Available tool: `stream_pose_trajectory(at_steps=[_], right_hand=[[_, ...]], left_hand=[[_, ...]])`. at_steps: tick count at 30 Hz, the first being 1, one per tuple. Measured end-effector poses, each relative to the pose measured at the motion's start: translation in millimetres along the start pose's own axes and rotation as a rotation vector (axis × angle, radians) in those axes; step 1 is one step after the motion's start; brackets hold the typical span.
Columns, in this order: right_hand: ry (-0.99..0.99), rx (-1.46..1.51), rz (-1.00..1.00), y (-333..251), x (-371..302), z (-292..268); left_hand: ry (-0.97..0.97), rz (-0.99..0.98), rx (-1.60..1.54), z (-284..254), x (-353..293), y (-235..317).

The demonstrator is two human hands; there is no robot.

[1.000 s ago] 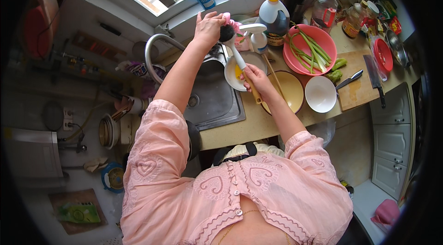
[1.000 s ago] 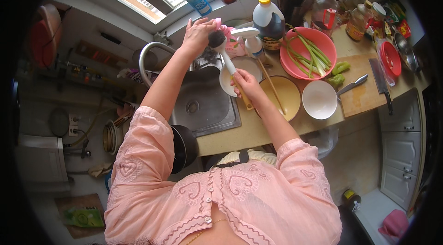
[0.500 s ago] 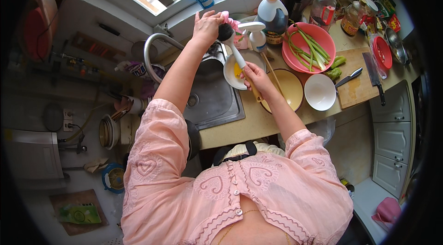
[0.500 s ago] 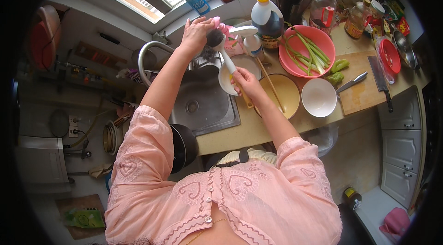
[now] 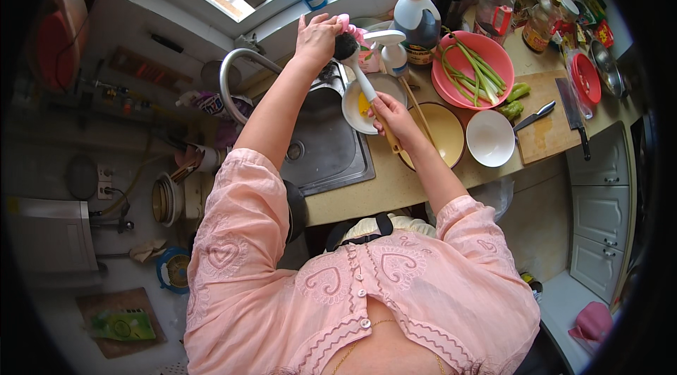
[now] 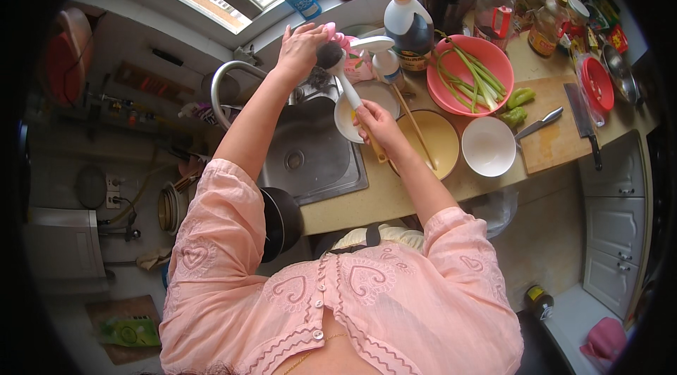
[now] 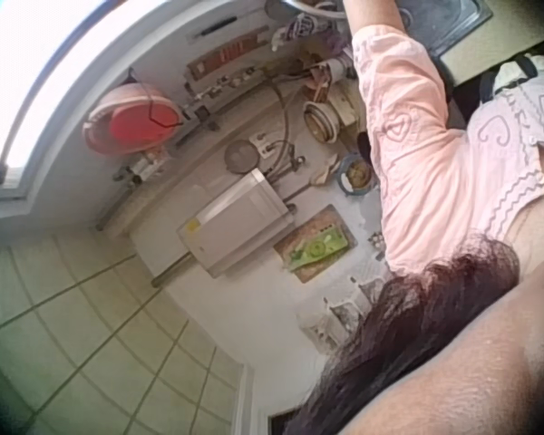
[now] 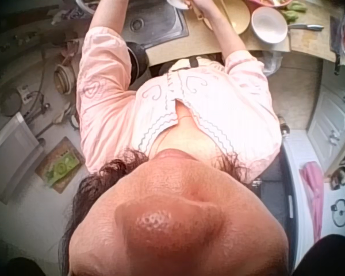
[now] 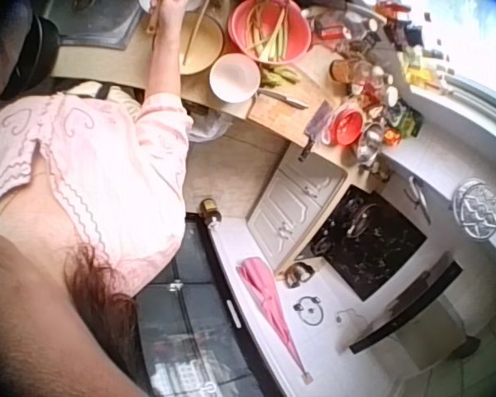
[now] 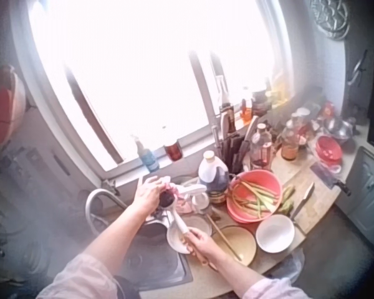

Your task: The person washes a small white bowl under running water in a kitchen sink, rinsing it thoroughly before placing it on a drying rack. They then pick up a black pot and a white ladle, scrubbing the pot's interior with the ladle and rinsing both items under the tap.

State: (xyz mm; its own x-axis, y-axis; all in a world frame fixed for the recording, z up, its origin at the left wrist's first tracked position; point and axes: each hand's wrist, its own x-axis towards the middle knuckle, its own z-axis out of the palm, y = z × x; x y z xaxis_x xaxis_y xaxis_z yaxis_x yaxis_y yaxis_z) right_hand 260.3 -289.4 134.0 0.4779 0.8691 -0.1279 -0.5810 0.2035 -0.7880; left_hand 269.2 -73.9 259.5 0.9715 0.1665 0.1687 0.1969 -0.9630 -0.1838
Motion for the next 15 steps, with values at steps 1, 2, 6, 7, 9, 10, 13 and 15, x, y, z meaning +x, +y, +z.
stream_pose_trajectory(at_steps=[1, 2, 6, 7, 9, 10, 13, 15], right_hand=[[0.0, -0.002, -0.001, -0.1, 0.2, -0.2], [0.002, 0.0, 0.0, -0.1, 0.2, -0.3], [-0.001, 0.0, -0.006, 0.4, 0.4, -0.4], [-0.001, -0.001, -0.01, 0.2, -0.1, -0.7], [0.001, -0.013, -0.005, -1.3, -0.6, -0.7], [0.002, -0.021, -0.003, -3.3, -0.6, -0.6], [0.0, -0.077, -0.005, -7.5, -6.4, 1.7], [0.003, -0.066, 0.013, -10.1, -10.0, 3.0]], left_hand=[[0.003, 0.001, 0.001, 0.9, 0.7, -0.3], [0.006, 0.002, 0.001, 1.8, 1.3, -0.4], [-0.002, -0.012, -0.016, 2.2, 3.0, 0.3], [0.0, -0.015, -0.02, 2.0, 3.4, 1.1], [0.013, -0.016, -0.036, 2.0, 3.3, 1.8], [0.025, -0.016, -0.048, 2.4, 3.1, 1.2], [0.106, -0.027, -0.11, 2.9, -4.6, -0.2], [0.222, -0.036, -0.232, 0.8, -16.5, -2.8]])
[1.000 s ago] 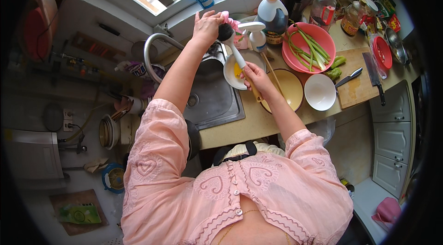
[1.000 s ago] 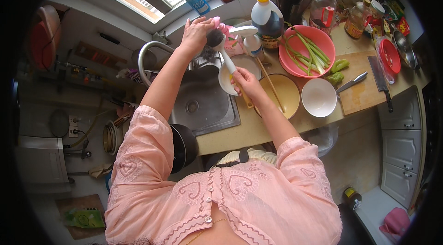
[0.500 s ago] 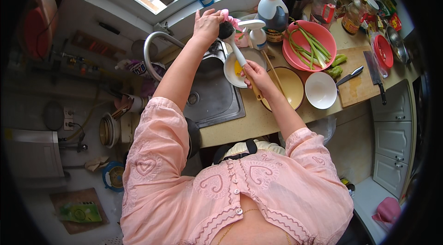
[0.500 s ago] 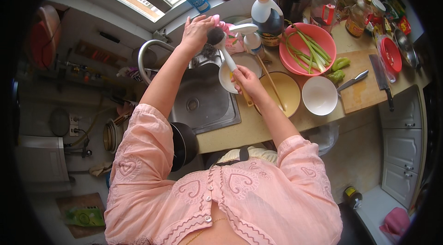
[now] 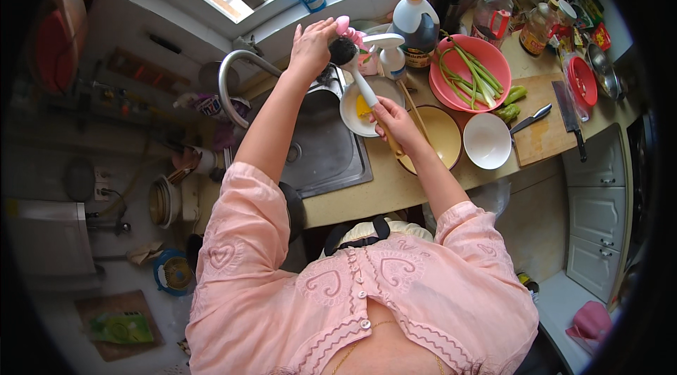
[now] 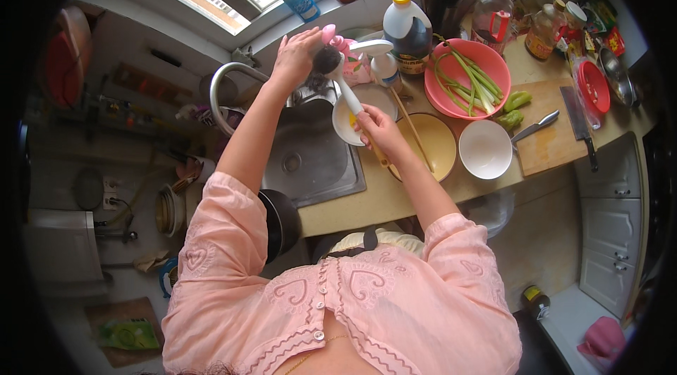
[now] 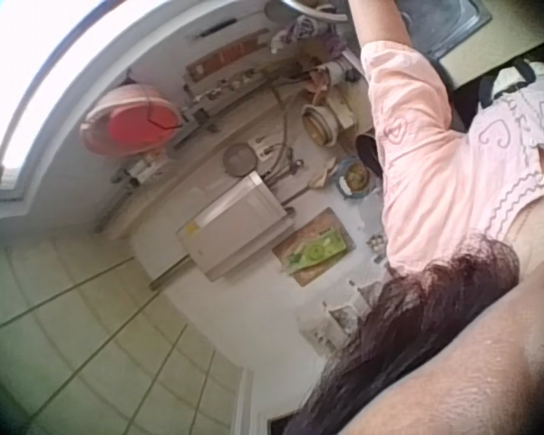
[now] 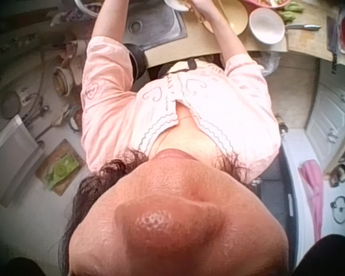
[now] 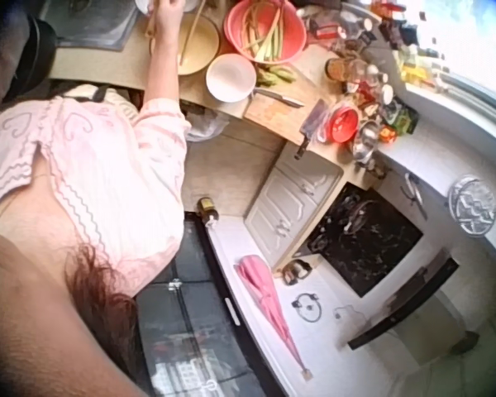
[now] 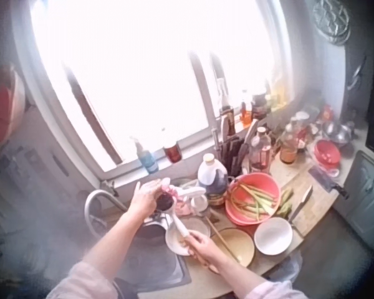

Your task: The person washes a small white bowl under running water in a kitchen sink, rinsing it thoroughly before placing it on a drying rack. They then pick up a black pot and a white ladle, scrubbing the pot's interior with the ladle and rinsing both items under the tap.

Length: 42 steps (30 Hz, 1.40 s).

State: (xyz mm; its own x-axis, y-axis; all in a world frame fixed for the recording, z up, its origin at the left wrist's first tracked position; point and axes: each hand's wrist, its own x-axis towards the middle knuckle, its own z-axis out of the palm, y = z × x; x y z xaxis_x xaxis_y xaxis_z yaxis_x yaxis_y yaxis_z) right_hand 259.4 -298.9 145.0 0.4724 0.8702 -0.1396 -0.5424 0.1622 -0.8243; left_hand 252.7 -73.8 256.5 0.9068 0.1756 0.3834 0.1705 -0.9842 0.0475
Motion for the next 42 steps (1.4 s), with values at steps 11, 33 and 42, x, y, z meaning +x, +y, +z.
stream_pose_trajectory(at_steps=[11, 33, 42], right_hand=[[-0.304, -0.073, 0.312, 7.3, -63.7, 43.6], [-0.638, -2.353, -0.381, 145.8, -35.4, 263.8], [-0.258, -2.34, -0.187, 131.2, -62.2, 234.2]], left_hand=[[0.55, -0.472, -0.049, -106.4, -261.3, -39.4], [0.153, -1.202, -0.082, -53.8, -501.5, -59.4], [0.118, -0.915, -0.362, -25.7, -420.7, -62.1]])
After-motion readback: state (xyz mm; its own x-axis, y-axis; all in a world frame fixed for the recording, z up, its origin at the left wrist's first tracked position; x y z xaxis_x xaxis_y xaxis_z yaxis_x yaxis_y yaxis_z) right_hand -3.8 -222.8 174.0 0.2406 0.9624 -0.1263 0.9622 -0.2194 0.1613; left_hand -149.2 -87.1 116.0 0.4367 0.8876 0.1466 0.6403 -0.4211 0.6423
